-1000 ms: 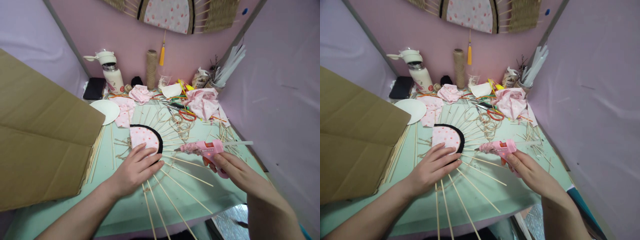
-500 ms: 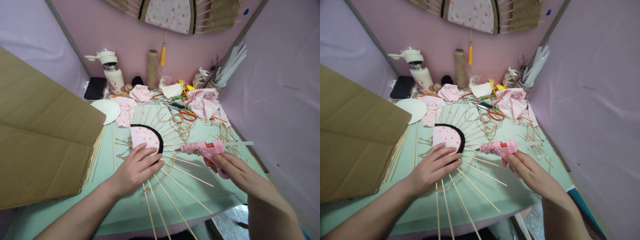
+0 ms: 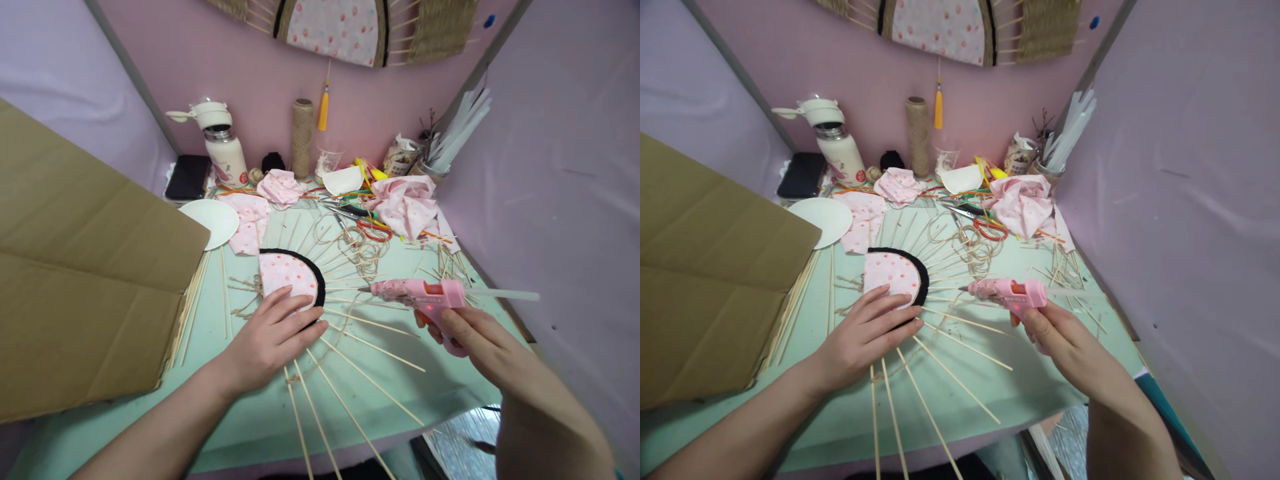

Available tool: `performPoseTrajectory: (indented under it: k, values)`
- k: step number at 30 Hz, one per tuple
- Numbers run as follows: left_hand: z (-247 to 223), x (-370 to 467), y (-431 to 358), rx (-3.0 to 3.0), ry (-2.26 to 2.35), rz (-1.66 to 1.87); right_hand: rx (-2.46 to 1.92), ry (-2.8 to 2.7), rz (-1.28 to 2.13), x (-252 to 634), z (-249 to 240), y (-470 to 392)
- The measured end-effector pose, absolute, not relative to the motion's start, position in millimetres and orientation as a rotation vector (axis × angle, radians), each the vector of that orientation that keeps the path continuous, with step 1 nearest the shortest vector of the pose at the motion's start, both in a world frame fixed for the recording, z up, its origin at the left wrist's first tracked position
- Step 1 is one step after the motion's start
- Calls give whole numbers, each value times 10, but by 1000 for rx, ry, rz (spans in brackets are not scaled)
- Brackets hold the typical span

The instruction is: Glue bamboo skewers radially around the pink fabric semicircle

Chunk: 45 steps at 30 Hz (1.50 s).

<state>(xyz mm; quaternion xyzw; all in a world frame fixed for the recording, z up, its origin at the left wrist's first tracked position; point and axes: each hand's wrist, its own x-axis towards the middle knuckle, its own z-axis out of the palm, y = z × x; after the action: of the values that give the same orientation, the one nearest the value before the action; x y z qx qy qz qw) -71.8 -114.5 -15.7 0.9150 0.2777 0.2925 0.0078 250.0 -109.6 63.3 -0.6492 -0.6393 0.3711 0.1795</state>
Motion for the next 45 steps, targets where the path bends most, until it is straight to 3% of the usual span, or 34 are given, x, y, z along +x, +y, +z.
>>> performPoseTrajectory:
  k: [8,16,20,24,28,37,45]
  values:
    - [-149,-724,-1148,2855,877,922,-1914,-1425,678,2915,434,-1187]
    - [-157,-731,-1133,2838,869,949,-2246,-1743,-64,3491,-144,-819]
    - [-171,-733,-1136,2832,866,978,-2327,-1819,-214,3520,-388,-768]
    - [-177,-730,-1143,2825,872,963,-2110,-1742,-304,3310,-239,-839]
    - [-166,-742,-1153,2807,889,1001,-1625,-1666,99,2904,-33,-932]
    - [-142,-765,-1166,2806,876,1087,-1189,-1007,1745,2002,-118,-789]
    - [-118,-763,-1170,2786,900,1071,-854,-483,2174,1803,-144,-678]
